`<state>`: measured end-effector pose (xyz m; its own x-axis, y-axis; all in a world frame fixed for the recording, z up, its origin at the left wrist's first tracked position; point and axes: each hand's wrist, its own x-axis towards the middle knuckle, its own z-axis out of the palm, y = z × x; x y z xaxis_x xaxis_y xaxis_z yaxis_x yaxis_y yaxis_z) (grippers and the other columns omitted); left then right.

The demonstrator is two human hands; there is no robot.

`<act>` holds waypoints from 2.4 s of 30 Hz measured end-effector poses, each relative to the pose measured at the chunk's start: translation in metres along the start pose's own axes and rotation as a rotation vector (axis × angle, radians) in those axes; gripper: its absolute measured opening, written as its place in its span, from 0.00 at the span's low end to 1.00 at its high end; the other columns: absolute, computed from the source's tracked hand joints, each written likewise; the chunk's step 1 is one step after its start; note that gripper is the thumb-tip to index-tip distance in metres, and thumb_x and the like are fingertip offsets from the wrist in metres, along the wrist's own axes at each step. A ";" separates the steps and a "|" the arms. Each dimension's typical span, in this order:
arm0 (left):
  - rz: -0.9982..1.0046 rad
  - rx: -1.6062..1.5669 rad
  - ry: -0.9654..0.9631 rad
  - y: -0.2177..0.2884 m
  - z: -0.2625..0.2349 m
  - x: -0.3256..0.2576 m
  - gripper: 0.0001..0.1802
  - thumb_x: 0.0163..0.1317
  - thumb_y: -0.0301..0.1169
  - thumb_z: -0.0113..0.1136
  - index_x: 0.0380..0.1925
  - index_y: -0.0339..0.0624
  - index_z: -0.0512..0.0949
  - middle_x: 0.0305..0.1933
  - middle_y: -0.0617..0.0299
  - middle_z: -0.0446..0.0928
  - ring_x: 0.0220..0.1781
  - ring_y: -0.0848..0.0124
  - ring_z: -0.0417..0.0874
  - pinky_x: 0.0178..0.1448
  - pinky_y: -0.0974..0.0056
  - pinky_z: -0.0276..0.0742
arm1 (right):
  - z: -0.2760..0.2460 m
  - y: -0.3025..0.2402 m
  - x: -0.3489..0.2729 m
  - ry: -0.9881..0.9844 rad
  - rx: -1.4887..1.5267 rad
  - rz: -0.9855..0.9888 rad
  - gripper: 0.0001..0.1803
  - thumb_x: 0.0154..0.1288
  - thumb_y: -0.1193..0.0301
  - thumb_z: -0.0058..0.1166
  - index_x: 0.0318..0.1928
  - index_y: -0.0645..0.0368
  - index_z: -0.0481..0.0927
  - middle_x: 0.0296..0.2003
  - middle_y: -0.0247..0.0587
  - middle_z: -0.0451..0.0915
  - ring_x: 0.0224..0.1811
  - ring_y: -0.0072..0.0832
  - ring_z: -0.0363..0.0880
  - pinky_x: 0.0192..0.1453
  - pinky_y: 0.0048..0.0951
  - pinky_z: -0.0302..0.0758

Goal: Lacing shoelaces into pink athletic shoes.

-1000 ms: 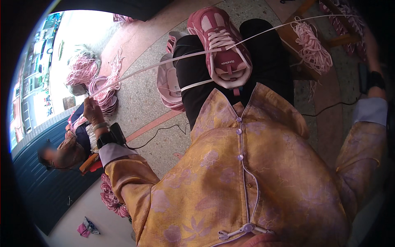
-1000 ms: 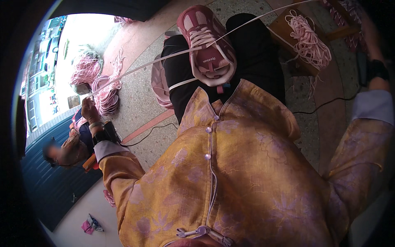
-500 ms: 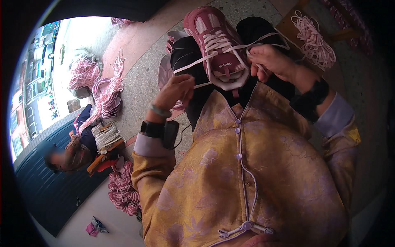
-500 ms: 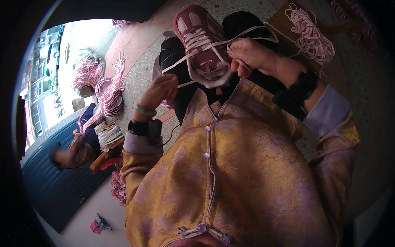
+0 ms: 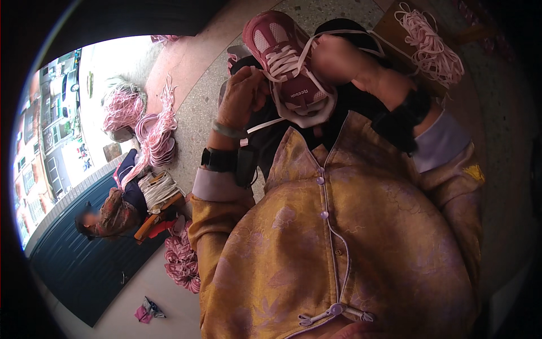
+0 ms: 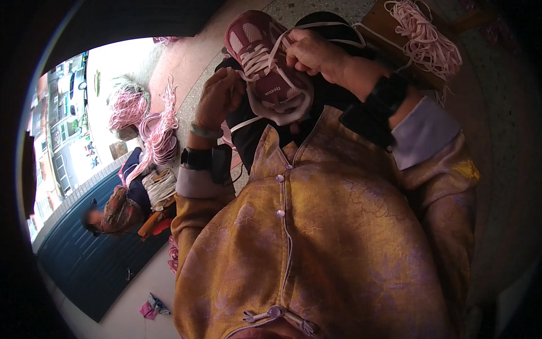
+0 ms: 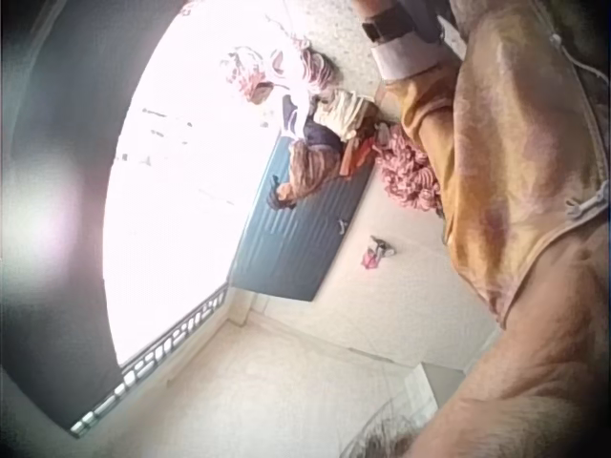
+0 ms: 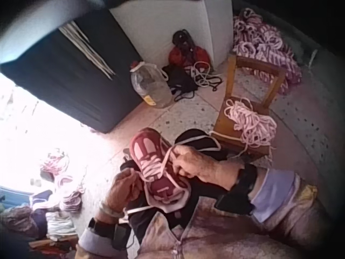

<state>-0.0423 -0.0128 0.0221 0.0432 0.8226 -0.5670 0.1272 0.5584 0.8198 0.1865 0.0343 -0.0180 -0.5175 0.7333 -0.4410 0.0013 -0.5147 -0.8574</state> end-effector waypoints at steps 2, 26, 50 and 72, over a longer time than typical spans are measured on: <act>-0.006 0.006 0.036 0.002 0.001 -0.009 0.14 0.64 0.39 0.46 0.30 0.40 0.72 0.20 0.65 0.72 0.15 0.79 0.67 0.19 0.77 0.60 | -0.004 -0.001 -0.010 -0.037 -0.004 -0.060 0.08 0.64 0.66 0.44 0.40 0.54 0.71 0.29 0.31 0.74 0.23 0.12 0.69 0.22 0.13 0.60; 0.103 -0.341 0.241 -0.027 0.015 -0.030 0.06 0.61 0.31 0.52 0.31 0.41 0.73 0.23 0.66 0.73 0.20 0.79 0.72 0.24 0.75 0.67 | 0.010 0.029 -0.007 0.122 0.184 -0.426 0.01 0.56 0.76 0.56 0.31 0.60 0.78 0.27 0.28 0.75 0.29 0.14 0.73 0.36 0.16 0.72; 0.190 -0.182 0.307 -0.041 0.020 -0.023 0.06 0.59 0.30 0.55 0.30 0.40 0.76 0.20 0.68 0.74 0.16 0.82 0.71 0.19 0.78 0.65 | 0.019 0.023 0.002 0.349 -0.729 -0.943 0.10 0.49 0.70 0.60 0.28 0.59 0.73 0.20 0.40 0.73 0.25 0.35 0.75 0.30 0.29 0.72; 0.485 -0.190 0.309 -0.061 0.033 0.009 0.05 0.57 0.28 0.56 0.28 0.37 0.75 0.19 0.66 0.73 0.18 0.80 0.71 0.21 0.74 0.66 | 0.051 0.010 -0.012 0.158 -1.328 -0.941 0.16 0.49 0.68 0.53 0.42 0.53 0.76 0.29 0.34 0.79 0.31 0.27 0.76 0.40 0.33 0.60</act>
<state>-0.0174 -0.0433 -0.0354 -0.2410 0.9655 -0.0988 -0.0151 0.0981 0.9951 0.1485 -0.0020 -0.0076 -0.6740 0.6282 0.3888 0.4903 0.7740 -0.4006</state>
